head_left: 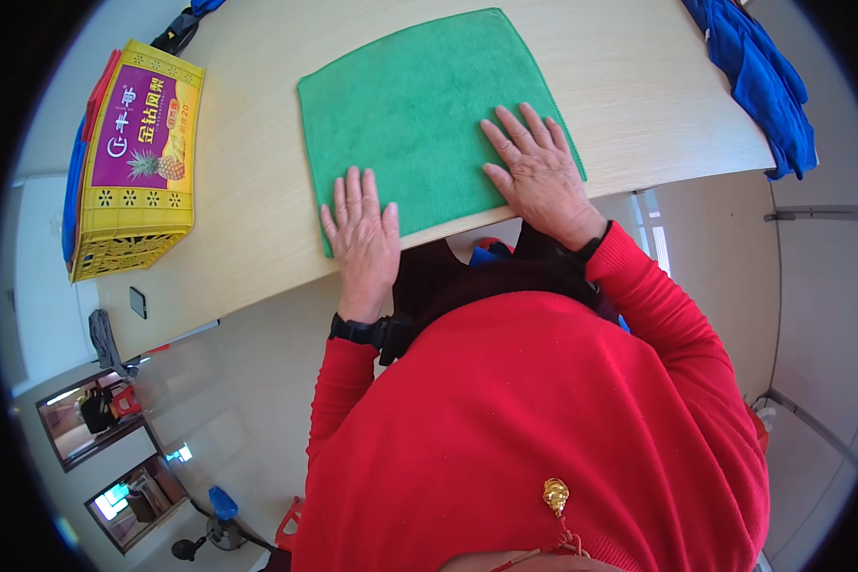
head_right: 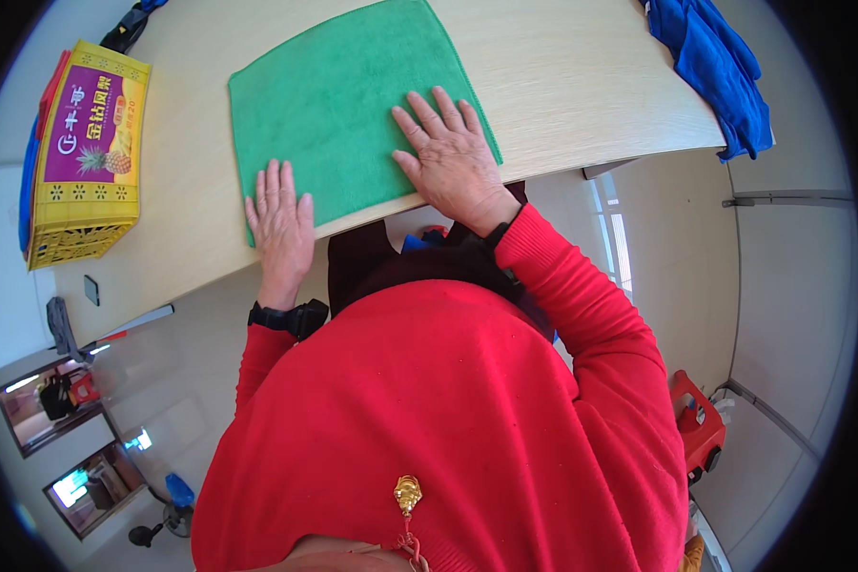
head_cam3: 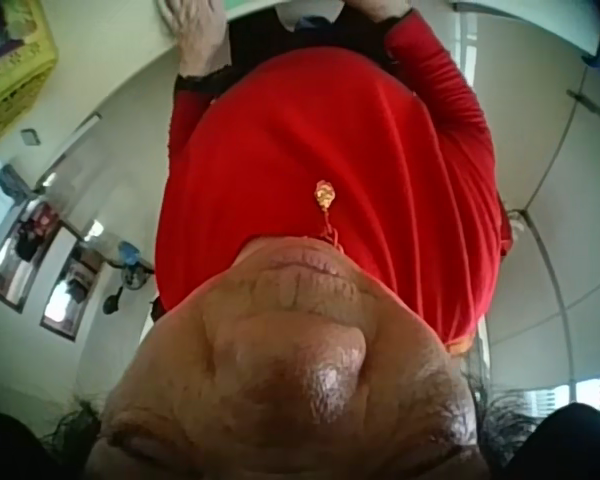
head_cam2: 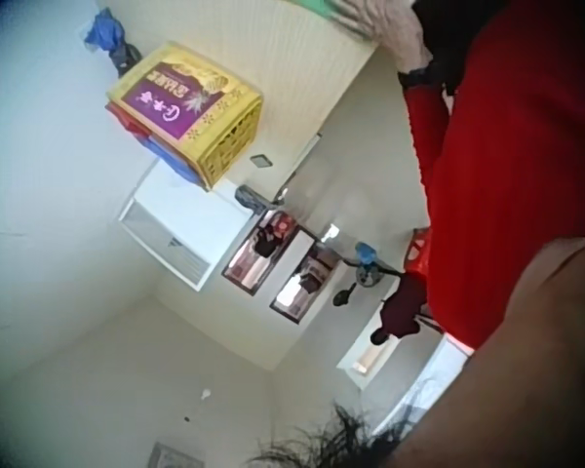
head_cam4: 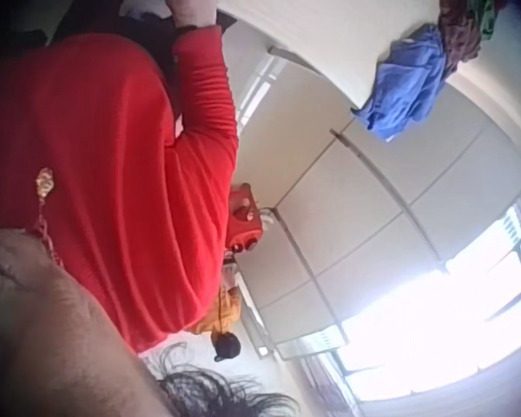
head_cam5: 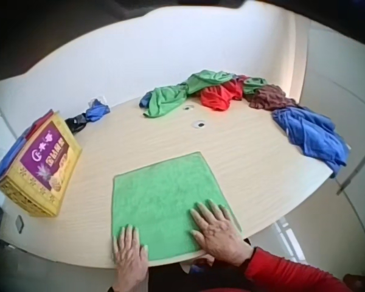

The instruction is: The person is folding several pieces of colored cloth on a table.

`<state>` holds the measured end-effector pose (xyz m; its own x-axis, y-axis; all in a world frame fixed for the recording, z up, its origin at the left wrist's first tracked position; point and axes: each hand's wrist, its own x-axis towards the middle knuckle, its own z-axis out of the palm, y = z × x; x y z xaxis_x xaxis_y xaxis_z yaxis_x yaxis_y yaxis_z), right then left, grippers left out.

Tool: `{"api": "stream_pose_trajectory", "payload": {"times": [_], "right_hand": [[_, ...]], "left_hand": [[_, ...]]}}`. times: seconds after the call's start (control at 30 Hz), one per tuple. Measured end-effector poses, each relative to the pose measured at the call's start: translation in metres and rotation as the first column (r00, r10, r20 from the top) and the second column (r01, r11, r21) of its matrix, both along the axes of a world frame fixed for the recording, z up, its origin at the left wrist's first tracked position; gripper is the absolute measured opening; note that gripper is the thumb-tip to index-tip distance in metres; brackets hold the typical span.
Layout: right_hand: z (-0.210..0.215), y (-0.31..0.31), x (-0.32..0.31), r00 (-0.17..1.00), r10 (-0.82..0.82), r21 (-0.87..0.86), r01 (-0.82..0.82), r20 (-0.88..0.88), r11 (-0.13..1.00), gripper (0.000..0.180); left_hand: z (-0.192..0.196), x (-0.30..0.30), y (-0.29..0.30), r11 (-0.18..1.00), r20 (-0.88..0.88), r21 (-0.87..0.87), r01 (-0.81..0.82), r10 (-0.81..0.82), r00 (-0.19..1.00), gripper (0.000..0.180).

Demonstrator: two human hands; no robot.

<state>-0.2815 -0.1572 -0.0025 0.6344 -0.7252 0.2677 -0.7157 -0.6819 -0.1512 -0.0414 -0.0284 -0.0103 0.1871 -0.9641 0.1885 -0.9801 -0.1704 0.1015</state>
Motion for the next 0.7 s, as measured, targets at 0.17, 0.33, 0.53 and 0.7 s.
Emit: {"api": "stream_pose_trajectory", "payload": {"times": [0.17, 0.33, 0.53, 0.7], "right_hand": [[-0.001, -0.009, -0.02, 0.997, -0.075, -0.028, 0.074, -0.03, 0.997, 0.054], [-0.002, -0.015, -0.031, 0.996, -0.095, -0.01, 0.095, 0.004, 0.995, 0.052], [0.011, -0.026, -0.045, 0.998, 0.017, -0.019, -0.016, 0.054, 1.0, 0.045], [0.023, -0.029, -0.042, 0.996, 0.083, 0.046, -0.085, 0.042, 0.995, 0.04]], "left_hand": [[-0.002, 0.027, 0.013, 0.993, -0.04, 0.03, -0.118, 0.119, 0.992, 0.06], [-0.002, 0.034, 0.018, 0.989, -0.047, -0.002, -0.147, 0.147, 0.988, 0.058], [0.029, 0.011, 0.03, 0.981, -0.04, -0.135, 0.141, -0.148, 0.988, 0.048], [0.032, 0.013, 0.034, 0.958, 0.012, -0.153, 0.244, -0.245, 0.969, 0.025]]}}
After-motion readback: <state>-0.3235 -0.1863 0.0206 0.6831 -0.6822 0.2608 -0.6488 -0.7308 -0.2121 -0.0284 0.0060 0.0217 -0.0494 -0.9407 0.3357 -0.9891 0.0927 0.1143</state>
